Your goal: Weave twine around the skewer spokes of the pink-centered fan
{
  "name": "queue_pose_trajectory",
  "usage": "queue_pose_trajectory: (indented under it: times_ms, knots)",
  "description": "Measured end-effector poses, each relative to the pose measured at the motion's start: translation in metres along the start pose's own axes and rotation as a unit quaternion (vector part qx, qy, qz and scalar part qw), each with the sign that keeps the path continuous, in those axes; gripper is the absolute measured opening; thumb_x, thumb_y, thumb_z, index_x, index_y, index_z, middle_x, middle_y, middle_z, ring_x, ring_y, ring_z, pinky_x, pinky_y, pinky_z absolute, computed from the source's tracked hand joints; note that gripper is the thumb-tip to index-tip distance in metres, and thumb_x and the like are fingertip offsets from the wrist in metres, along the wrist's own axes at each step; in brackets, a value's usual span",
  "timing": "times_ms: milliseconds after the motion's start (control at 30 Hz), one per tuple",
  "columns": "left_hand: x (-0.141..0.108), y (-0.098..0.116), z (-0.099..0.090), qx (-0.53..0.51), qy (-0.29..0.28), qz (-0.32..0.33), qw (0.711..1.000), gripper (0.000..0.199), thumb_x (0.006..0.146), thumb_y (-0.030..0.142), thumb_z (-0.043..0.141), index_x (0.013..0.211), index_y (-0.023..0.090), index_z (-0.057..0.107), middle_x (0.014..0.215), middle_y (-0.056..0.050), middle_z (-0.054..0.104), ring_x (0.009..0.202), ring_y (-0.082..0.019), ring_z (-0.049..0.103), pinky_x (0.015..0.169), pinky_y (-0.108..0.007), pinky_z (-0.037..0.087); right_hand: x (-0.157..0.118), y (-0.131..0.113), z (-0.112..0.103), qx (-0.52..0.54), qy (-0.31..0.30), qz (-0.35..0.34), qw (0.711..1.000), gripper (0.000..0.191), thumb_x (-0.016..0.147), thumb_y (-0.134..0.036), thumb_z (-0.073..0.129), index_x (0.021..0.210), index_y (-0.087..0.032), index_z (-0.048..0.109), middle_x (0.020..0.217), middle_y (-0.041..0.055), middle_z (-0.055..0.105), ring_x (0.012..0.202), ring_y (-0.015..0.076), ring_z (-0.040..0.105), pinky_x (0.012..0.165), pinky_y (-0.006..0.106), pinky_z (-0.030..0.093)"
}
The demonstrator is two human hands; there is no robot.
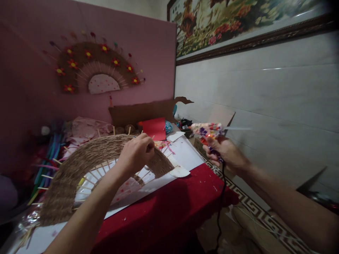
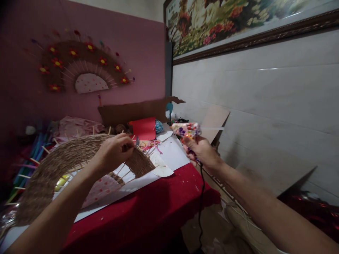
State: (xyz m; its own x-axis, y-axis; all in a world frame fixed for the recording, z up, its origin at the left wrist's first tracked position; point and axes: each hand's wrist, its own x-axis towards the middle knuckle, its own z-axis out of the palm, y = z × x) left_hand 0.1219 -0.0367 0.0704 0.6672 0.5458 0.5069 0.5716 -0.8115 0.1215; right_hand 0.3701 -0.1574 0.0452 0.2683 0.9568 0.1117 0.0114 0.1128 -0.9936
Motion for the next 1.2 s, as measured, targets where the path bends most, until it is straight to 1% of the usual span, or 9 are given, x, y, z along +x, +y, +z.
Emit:
queue_pose_trajectory:
  times_ms: [133, 300, 467, 633, 767, 867, 967, 1067, 1200]
  knots:
    - [0.001, -0.005, -0.004, 0.005, 0.016, 0.004, 1.0, 0.008, 0.072, 0.014, 0.053, 0.072, 0.017, 0.061, 0.076, -0.002, 0.058, 0.063, -0.012, 0.048, 0.061, -0.026, 0.037, 0.003, 0.029, -0.002, -0.162, -0.085, 0.087, 0.979, 0.042, 0.072, -0.058, 0.06, 0.068, -0.019, 0.048, 0.041, -0.0077, 0.038, 0.029, 0.0053, 0.031, 0.025, 0.019, 0.025]
    - [0.002, -0.011, -0.006, -0.007, 0.036, 0.008, 0.999, 0.009, 0.073, 0.015, 0.053, 0.073, 0.016, 0.062, 0.075, -0.002, 0.057, 0.061, -0.01, 0.048, 0.059, -0.025, 0.037, 0.009, 0.048, 0.018, -0.227, -0.177, 0.137, 0.948, 0.044, 0.073, -0.061, 0.056, 0.084, -0.018, 0.052, 0.047, -0.0073, 0.043, 0.031, 0.0053, 0.033, 0.027, 0.019, 0.026]
    - [0.001, -0.01, -0.007, -0.01, 0.042, 0.008, 0.999, 0.009, 0.073, 0.015, 0.053, 0.073, 0.016, 0.062, 0.075, -0.002, 0.057, 0.062, -0.011, 0.048, 0.06, -0.025, 0.037, 0.02, 0.051, 0.02, -0.316, -0.162, 0.171, 0.919, 0.049, 0.069, -0.066, 0.056, 0.078, -0.018, 0.052, 0.051, -0.0046, 0.046, 0.035, 0.0069, 0.036, 0.032, 0.022, 0.026]
    - [0.001, -0.009, -0.01, -0.01, 0.043, 0.005, 0.999, 0.009, 0.074, 0.016, 0.052, 0.072, 0.016, 0.061, 0.075, -0.002, 0.056, 0.062, -0.01, 0.048, 0.06, -0.025, 0.036, 0.02, 0.056, -0.001, -0.434, -0.072, 0.077, 0.895, 0.046, 0.074, -0.062, 0.053, 0.073, -0.016, 0.057, 0.064, 0.0038, 0.057, 0.056, 0.0143, 0.052, 0.05, 0.026, 0.036]
    - [0.001, -0.009, -0.012, -0.006, 0.04, 0.002, 0.999, 0.008, 0.073, 0.015, 0.052, 0.072, 0.016, 0.061, 0.074, -0.002, 0.055, 0.062, -0.011, 0.047, 0.06, -0.025, 0.036, 0.01, 0.061, -0.002, -0.56, -0.055, -0.032, 0.826, 0.037, 0.082, -0.052, 0.047, 0.078, -0.017, 0.058, 0.077, 0.0073, 0.063, 0.071, 0.0198, 0.057, 0.06, 0.029, 0.037]
    - [0.001, -0.008, -0.014, -0.001, 0.045, 0.005, 0.999, 0.008, 0.072, 0.014, 0.052, 0.071, 0.016, 0.06, 0.073, -0.001, 0.055, 0.061, -0.011, 0.045, 0.06, -0.025, 0.035, 0.002, 0.065, 0.007, -0.626, -0.075, -0.051, 0.775, 0.033, 0.086, -0.043, 0.045, 0.1, -0.015, 0.056, 0.093, 0.0113, 0.064, 0.08, 0.0229, 0.06, 0.065, 0.03, 0.038]
    - [0.0, -0.008, -0.016, 0.003, 0.047, 0.008, 0.999, 0.008, 0.071, 0.014, 0.052, 0.07, 0.016, 0.059, 0.073, -0.001, 0.055, 0.06, -0.01, 0.044, 0.058, -0.025, 0.034, -0.003, 0.07, 0.014, -0.638, -0.096, -0.064, 0.761, 0.035, 0.09, -0.039, 0.04, 0.112, -0.015, 0.052, 0.107, 0.0135, 0.06, 0.092, 0.0231, 0.059, 0.074, 0.03, 0.039]
    - [0.0, -0.008, -0.017, 0.005, 0.049, 0.007, 0.999, 0.008, 0.071, 0.014, 0.052, 0.069, 0.016, 0.059, 0.072, -0.001, 0.054, 0.059, -0.01, 0.044, 0.058, -0.025, 0.034, -0.005, 0.071, 0.015, -0.665, -0.103, -0.069, 0.737, 0.035, 0.091, -0.041, 0.038, 0.108, -0.015, 0.055, 0.103, 0.0132, 0.06, 0.092, 0.023, 0.058, 0.078, 0.03, 0.04]
    - [0.0, -0.008, -0.018, -0.001, 0.043, 0.002, 0.999, 0.008, 0.071, 0.014, 0.052, 0.071, 0.016, 0.06, 0.074, -0.002, 0.055, 0.061, -0.011, 0.046, 0.059, -0.025, 0.036, 0.008, 0.059, 0.015, -0.701, -0.062, -0.096, 0.704, 0.038, 0.09, -0.043, 0.038, 0.101, -0.014, 0.06, 0.1, 0.0146, 0.061, 0.094, 0.0255, 0.057, 0.079, 0.033, 0.04]
